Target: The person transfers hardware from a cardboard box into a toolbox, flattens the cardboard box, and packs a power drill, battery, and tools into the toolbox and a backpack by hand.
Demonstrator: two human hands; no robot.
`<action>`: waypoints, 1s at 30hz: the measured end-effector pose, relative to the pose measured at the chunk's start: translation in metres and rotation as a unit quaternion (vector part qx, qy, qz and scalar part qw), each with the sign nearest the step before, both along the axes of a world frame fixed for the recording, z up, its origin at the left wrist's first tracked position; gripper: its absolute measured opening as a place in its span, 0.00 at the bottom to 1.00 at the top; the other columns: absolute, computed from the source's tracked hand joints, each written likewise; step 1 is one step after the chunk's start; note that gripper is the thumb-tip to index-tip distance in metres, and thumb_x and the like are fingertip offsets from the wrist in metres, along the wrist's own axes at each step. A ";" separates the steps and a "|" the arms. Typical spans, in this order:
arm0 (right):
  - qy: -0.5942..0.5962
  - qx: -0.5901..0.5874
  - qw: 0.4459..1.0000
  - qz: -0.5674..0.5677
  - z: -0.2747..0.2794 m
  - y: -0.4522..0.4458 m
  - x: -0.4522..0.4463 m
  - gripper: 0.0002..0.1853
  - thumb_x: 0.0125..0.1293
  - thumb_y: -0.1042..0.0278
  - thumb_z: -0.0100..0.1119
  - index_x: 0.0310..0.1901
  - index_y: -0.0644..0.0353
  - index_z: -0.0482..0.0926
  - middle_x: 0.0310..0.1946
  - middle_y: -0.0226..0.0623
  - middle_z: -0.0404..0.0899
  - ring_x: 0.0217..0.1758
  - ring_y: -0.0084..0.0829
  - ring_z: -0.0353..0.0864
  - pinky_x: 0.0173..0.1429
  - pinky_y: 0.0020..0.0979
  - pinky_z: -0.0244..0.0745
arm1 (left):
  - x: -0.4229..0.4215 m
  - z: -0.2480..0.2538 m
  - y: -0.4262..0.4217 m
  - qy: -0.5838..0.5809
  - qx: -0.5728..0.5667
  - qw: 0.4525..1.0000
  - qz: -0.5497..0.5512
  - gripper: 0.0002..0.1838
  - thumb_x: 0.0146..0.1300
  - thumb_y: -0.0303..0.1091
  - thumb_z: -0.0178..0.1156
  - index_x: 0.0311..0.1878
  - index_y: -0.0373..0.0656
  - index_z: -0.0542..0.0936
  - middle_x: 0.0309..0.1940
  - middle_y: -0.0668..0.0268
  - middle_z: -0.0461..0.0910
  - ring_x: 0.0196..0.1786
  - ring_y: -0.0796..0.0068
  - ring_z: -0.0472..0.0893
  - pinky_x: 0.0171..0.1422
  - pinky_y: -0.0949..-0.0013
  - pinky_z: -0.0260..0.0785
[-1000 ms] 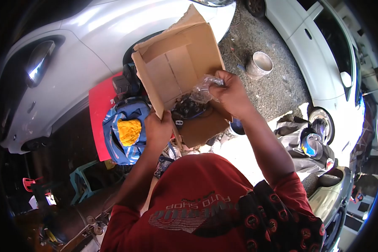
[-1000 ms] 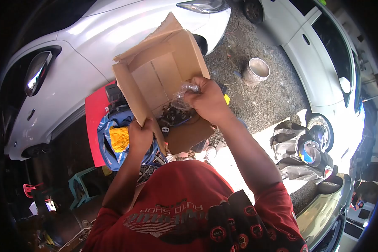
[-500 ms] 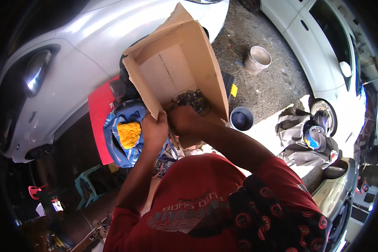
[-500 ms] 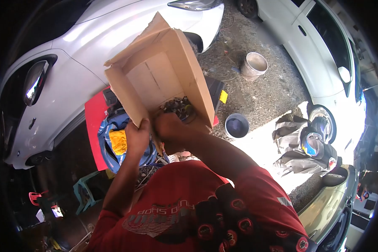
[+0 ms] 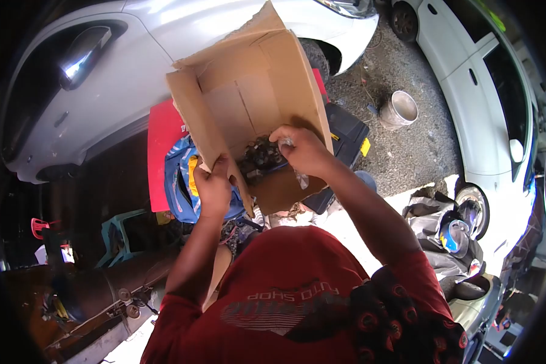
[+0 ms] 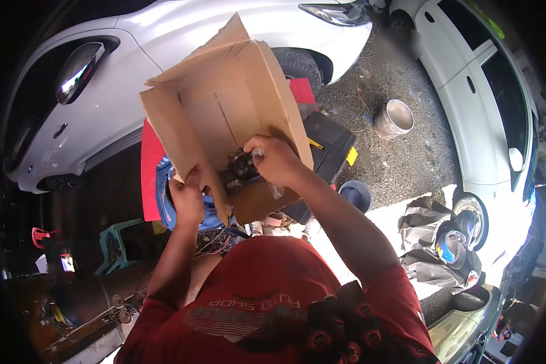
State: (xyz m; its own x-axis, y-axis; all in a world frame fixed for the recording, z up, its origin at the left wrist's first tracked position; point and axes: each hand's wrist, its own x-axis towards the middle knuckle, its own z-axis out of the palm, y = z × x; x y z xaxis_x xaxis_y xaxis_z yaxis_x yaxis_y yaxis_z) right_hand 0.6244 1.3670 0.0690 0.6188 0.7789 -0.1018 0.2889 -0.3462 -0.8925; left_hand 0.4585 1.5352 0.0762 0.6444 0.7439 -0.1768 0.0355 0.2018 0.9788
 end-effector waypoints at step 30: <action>-0.209 -0.273 0.938 -0.043 -0.119 -0.128 -0.023 0.12 0.67 0.69 0.64 0.51 0.51 0.84 0.56 0.43 0.76 0.55 0.51 0.84 0.57 0.49 0.81 | -0.084 -0.063 0.101 0.092 0.023 0.976 0.198 0.10 0.72 0.34 0.61 0.52 0.41 0.80 0.39 0.69 0.80 0.33 0.78 0.78 0.28 0.71 0.71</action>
State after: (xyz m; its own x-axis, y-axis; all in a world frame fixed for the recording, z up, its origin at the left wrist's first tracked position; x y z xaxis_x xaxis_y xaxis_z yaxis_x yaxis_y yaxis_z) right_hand 0.6009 1.2387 -0.0503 0.7518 0.6266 -0.2054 0.5246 -0.7571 -0.3895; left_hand 0.3745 1.6358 0.0128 0.2654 0.9382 -0.2221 0.1389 0.1908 0.9718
